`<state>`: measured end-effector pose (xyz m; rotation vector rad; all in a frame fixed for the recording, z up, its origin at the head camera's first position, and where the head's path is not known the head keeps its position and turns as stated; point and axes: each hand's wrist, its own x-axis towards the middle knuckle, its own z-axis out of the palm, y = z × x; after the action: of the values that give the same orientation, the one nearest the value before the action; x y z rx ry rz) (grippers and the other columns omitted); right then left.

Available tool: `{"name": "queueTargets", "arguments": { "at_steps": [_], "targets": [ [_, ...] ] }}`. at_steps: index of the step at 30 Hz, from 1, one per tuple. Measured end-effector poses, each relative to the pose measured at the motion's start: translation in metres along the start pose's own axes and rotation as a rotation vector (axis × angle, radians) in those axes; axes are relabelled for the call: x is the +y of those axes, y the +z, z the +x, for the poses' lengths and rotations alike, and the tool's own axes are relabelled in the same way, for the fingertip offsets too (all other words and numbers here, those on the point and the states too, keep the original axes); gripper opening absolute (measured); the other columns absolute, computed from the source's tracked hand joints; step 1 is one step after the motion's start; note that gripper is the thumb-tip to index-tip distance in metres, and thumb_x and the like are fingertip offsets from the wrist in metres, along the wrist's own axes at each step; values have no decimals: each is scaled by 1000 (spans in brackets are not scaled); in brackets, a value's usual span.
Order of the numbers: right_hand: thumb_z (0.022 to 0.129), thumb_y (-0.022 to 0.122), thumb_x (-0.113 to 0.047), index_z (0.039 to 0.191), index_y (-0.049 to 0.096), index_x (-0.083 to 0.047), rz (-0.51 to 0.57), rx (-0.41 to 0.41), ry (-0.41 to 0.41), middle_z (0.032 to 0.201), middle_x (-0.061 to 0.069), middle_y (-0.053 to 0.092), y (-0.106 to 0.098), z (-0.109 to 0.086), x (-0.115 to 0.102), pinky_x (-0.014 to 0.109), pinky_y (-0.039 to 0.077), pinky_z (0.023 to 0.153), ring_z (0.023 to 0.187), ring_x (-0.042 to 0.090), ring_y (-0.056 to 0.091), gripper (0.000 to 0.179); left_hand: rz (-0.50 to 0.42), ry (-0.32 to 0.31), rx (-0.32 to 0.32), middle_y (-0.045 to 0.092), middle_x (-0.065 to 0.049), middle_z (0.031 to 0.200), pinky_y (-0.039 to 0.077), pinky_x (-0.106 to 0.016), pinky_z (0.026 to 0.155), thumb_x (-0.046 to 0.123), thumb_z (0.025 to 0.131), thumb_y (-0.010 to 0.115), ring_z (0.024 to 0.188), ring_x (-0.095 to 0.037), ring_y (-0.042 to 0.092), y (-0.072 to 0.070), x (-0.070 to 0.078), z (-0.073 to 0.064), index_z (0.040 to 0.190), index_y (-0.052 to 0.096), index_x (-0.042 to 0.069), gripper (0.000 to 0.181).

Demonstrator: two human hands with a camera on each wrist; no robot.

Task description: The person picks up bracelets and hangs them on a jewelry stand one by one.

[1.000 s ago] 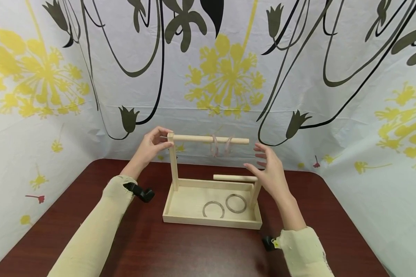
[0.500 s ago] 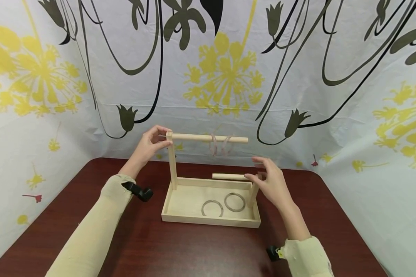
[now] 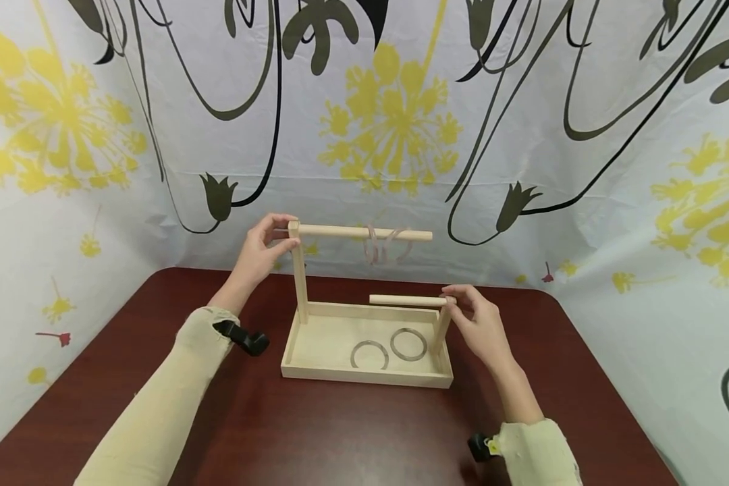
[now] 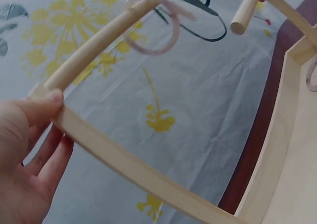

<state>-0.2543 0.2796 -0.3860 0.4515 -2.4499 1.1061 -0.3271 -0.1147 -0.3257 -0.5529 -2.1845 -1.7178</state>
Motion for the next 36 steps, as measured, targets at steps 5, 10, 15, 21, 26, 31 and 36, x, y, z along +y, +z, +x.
{"name": "queueTargets", "arguments": {
  "at_steps": [5, 10, 15, 21, 26, 31, 36],
  "targets": [
    [100, 60, -14, 118, 66, -2, 53, 33, 3, 117, 20, 70, 4, 3, 5, -1, 42, 87, 105, -21, 54, 22, 66, -13, 1, 55, -16, 137, 52, -48, 102, 4, 93, 68, 128, -33, 55, 0, 9, -9, 140, 53, 10, 49],
    [99, 62, -11, 118, 67, -2, 38, 47, 22, 117, 19, 71, 5, 3, 0, -1, 41, 89, 105, -22, 52, 22, 165, -9, -20, 44, -11, 151, 43, -40, 114, 10, 92, 72, 140, -28, 45, 1, 18, -26, 152, 41, 15, 67],
    [99, 62, -12, 119, 67, -4, 35, 38, 37, 119, 18, 71, 6, 5, 1, -1, 40, 89, 105, -22, 51, 22, 148, 13, 9, 36, -12, 155, 39, -43, 117, 10, 90, 74, 144, -32, 40, 5, 22, -44, 154, 36, 16, 74],
    [100, 62, -18, 120, 67, -6, 39, 21, 61, 120, 18, 70, 4, 4, 1, -1, 41, 88, 104, -23, 52, 24, 102, 9, 54, 34, -15, 152, 40, -43, 116, 10, 89, 75, 139, -32, 42, 16, 17, -61, 152, 39, 14, 73],
    [100, 61, -20, 122, 67, -8, 21, 20, 78, 123, 18, 69, 1, 2, 1, -1, 40, 88, 105, -23, 51, 25, 67, -2, 6, 39, -15, 147, 41, -45, 115, 14, 90, 75, 137, -33, 45, 28, 5, -71, 152, 38, 12, 72],
    [100, 61, -19, 123, 66, -7, 21, 13, 74, 124, 18, 69, 1, 1, 2, -1, 39, 88, 105, -23, 50, 26, 58, -34, -65, 43, -12, 149, 41, -47, 115, 13, 91, 74, 137, -33, 47, 40, -10, -79, 151, 39, 12, 70],
    [100, 61, -17, 123, 66, -7, 34, 12, 63, 123, 18, 69, 0, 0, 4, -1, 40, 87, 104, -22, 51, 26, 58, -99, -123, 42, -8, 151, 39, -44, 117, 13, 91, 74, 138, -31, 48, 54, -22, -86, 150, 41, 16, 68]
  ]
}}
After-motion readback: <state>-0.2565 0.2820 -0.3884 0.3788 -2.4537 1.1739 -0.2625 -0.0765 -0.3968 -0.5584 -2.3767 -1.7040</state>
